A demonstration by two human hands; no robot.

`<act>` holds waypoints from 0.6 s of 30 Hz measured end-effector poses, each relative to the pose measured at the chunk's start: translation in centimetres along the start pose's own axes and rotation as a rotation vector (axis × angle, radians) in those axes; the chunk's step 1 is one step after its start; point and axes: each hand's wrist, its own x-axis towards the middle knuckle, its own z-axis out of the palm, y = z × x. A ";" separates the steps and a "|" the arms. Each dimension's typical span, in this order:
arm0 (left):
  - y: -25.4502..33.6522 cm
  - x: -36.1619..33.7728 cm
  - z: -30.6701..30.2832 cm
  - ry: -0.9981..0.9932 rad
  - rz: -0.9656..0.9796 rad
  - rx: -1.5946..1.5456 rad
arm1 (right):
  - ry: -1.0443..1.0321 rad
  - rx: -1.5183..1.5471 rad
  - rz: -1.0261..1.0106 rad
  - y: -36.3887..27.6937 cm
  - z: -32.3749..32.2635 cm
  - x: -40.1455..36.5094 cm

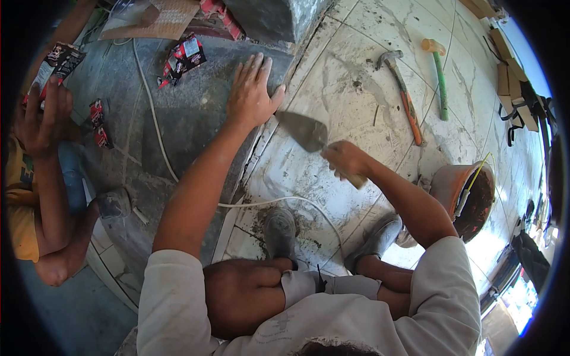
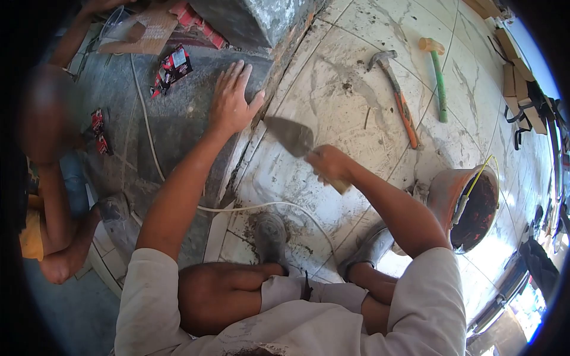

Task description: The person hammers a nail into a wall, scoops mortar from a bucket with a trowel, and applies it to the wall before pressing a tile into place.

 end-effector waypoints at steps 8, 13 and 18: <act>-0.3 -0.2 0.4 0.006 -0.005 0.023 | -0.016 -0.240 -0.058 -0.8 -4.2 3.0; -0.2 -0.1 0.2 0.023 -0.003 -0.009 | 0.112 -0.446 -0.048 -2.4 -6.1 2.1; -0.2 -0.2 0.3 0.036 -0.010 -0.010 | -0.154 -0.487 -0.052 -1.4 -1.1 1.0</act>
